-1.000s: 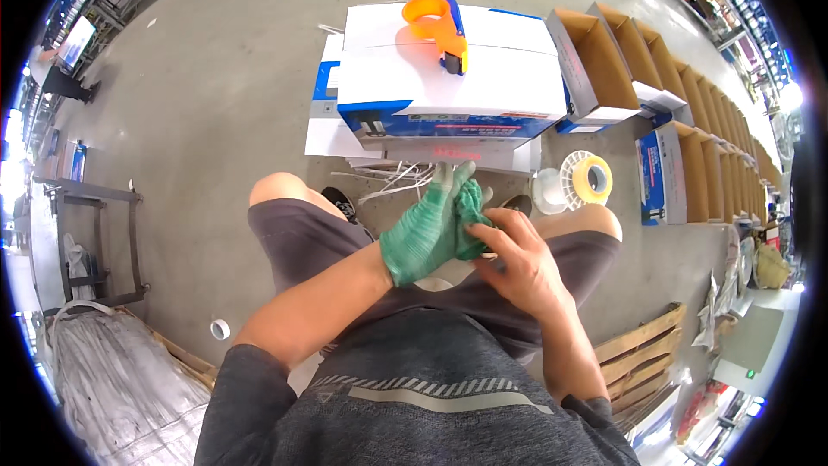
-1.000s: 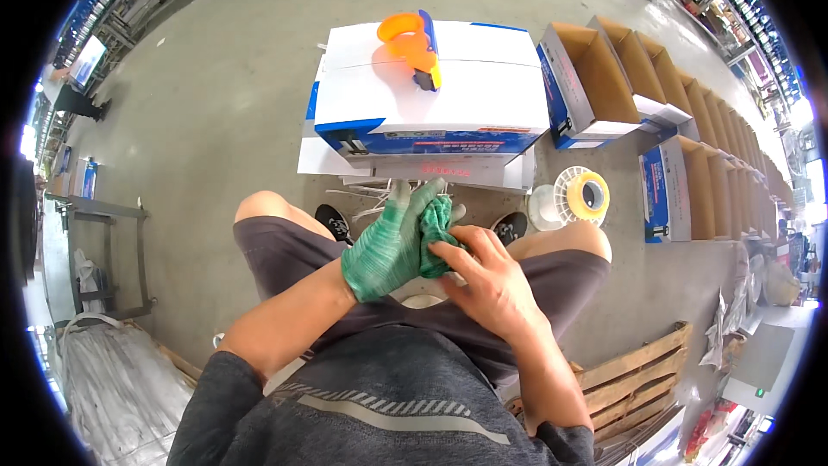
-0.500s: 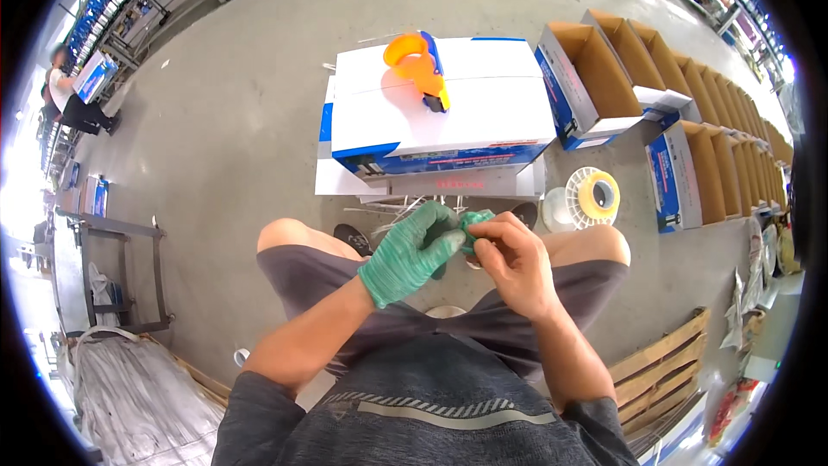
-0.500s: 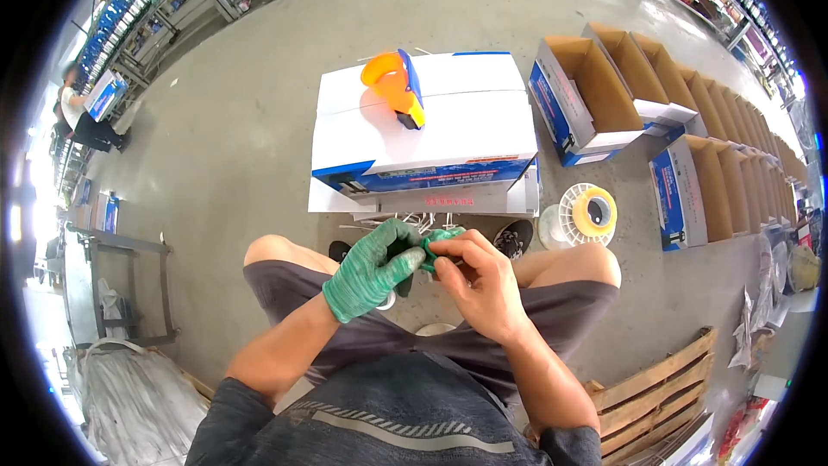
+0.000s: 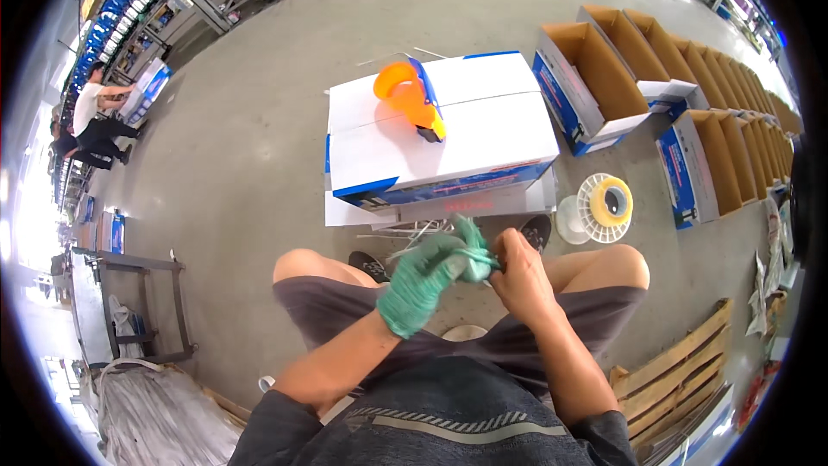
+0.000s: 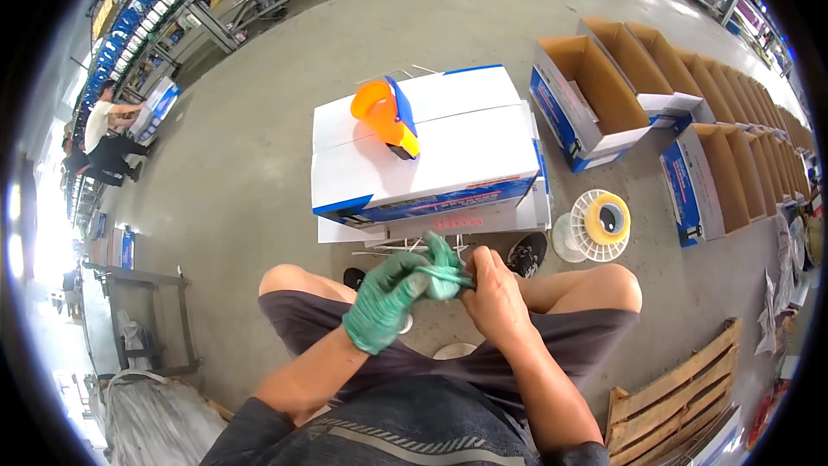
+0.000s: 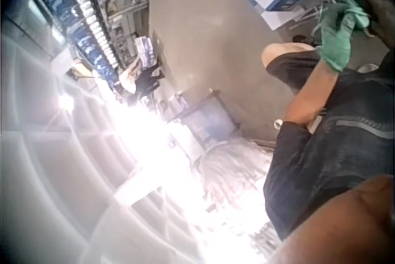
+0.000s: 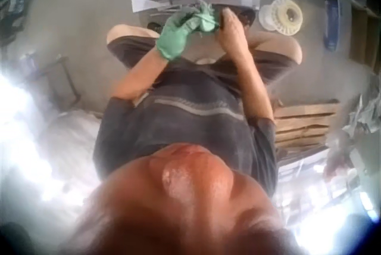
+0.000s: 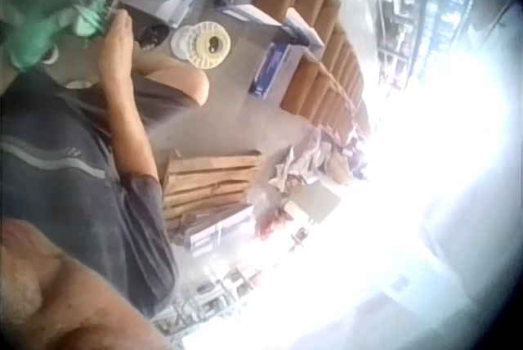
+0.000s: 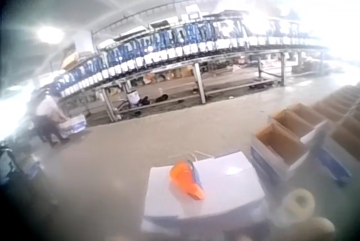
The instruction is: The person retrieves a roll of tape, installs it onto a tape dispenser, and folds and seals cardboard boxes using the tape dispenser.
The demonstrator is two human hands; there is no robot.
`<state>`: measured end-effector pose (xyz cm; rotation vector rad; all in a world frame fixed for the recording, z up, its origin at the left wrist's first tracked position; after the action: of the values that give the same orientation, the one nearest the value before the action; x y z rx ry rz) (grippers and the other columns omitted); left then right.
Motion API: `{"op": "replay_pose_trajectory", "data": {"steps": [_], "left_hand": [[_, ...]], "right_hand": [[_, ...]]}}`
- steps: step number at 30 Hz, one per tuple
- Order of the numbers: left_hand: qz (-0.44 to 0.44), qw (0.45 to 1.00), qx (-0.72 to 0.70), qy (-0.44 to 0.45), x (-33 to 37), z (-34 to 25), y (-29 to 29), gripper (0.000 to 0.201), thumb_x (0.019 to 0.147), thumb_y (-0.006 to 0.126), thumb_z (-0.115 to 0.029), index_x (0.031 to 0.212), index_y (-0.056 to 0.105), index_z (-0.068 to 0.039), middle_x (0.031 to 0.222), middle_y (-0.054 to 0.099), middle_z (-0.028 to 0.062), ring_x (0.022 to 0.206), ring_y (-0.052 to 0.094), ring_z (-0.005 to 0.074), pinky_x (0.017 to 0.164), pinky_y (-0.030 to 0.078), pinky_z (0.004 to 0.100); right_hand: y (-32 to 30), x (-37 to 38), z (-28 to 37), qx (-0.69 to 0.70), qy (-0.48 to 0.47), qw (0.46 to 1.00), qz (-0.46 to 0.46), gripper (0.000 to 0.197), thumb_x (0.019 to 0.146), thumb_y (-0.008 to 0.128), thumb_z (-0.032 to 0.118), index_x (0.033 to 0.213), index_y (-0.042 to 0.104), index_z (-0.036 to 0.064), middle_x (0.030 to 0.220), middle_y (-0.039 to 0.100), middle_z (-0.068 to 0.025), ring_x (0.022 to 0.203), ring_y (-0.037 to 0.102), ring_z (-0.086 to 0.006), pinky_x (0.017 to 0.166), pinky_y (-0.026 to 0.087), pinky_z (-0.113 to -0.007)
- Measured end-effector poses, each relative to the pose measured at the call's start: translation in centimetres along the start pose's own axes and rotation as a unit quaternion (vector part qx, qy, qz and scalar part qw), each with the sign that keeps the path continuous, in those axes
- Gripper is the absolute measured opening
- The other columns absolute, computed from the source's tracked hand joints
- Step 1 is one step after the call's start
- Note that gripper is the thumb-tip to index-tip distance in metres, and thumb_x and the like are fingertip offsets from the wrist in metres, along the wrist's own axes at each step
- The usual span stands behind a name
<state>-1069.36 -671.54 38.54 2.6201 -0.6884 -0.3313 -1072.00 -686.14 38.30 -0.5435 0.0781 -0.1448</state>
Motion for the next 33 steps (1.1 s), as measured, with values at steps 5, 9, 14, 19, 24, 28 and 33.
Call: {"op": "replay_pose_trajectory", "data": {"steps": [5,9,14,19,24,28,33], "left_hand": [[0.049,0.867,0.434,0.241,-0.6,-2.9,1.2,0.025,0.088,0.069,-0.014,0.11,0.06,-0.009,0.089,0.06,0.0037,0.075,0.058,0.0208,0.068,0.049,0.0349],[0.145,0.723,0.562,0.374,-3.9,-3.4,5.3,0.039,0.074,0.076,-0.015,0.109,0.061,-0.012,0.076,0.054,0.0033,0.063,0.051,0.0265,0.057,0.042,0.0393],[0.205,0.661,0.576,0.435,-4.1,-2.2,11.2,0.043,0.062,0.071,-0.017,0.104,0.063,-0.013,0.079,0.058,0.0021,0.066,0.057,0.024,0.06,0.048,0.0385],[0.213,0.648,0.593,0.428,-4.3,-0.4,12.5,0.032,0.071,0.063,-0.013,0.103,0.062,-0.013,0.079,0.059,0.002,0.061,0.058,0.0228,0.051,0.048,0.0368],[0.2,0.654,0.618,0.388,-4.3,0.4,13.6,0.024,0.076,0.062,-0.014,0.1,0.063,-0.012,0.079,0.058,0.0028,0.062,0.059,0.0231,0.047,0.047,0.0367],[0.239,0.636,0.608,0.411,-3.7,0.0,14.9,0.022,0.077,0.061,-0.014,0.099,0.063,-0.011,0.078,0.058,0.0041,0.062,0.059,0.0228,0.048,0.048,0.0355],[0.316,0.579,0.597,0.456,-4.2,2.7,16.6,0.017,0.078,0.058,-0.012,0.094,0.062,-0.009,0.077,0.057,0.0059,0.061,0.058,0.0233,0.05,0.048,0.0346]], "right_hand": [[6.5,-3.6,-3.8,0.574,0.37,0.688,0.245,0.046,0.1,0.04,0.033,0.062,0.04,0.008,0.051,0.042,-0.0073,0.033,0.035,-0.017,0.032,0.023,-0.028],[4.2,-1.8,-2.0,0.712,0.337,0.608,-0.099,0.027,0.1,0.049,0.025,0.094,0.063,0.0024,0.087,0.066,-0.0117,0.071,0.064,-0.0213,0.061,0.052,-0.029],[2.2,-0.1,0.5,0.508,-0.037,0.857,0.076,0.035,0.092,0.063,0.018,0.121,0.056,-0.0004,0.107,0.066,-0.0133,0.095,0.063,-0.0205,0.085,0.052,-0.035],[2.2,1.0,1.5,0.63,0.031,0.768,0.107,0.043,0.098,0.048,0.035,0.126,0.054,0.0032,0.123,0.06,-0.0126,0.105,0.058,-0.0231,0.097,0.045,-0.04],[1.3,2.3,3.0,0.777,0.064,0.618,0.102,0.042,0.098,0.041,0.027,0.13,0.054,0.003,0.115,0.059,-0.0119,0.101,0.057,-0.0226,0.098,0.044,-0.04],[-1.5,3.0,-1.5,0.532,0.092,0.836,-0.102,0.062,0.096,0.036,0.048,0.123,0.059,-0.0022,0.101,0.064,-0.0125,0.092,0.059,-0.0232,0.097,0.042,-0.039],[4.6,3.0,-0.6,0.598,0.122,0.772,0.179,0.116,0.079,0.011,0.091,0.137,0.052,-0.0016,0.143,0.048,-0.0184,0.128,0.046,-0.0253,0.112,0.027,-0.038]]}}
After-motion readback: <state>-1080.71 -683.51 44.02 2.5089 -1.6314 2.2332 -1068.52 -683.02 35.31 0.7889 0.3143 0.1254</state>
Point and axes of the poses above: each hand's wrist, its own x-axis towards the middle knuckle, its own y-axis out of the palm, z = x × y, the point moved 10 cm from there along x, towards the middle knuckle
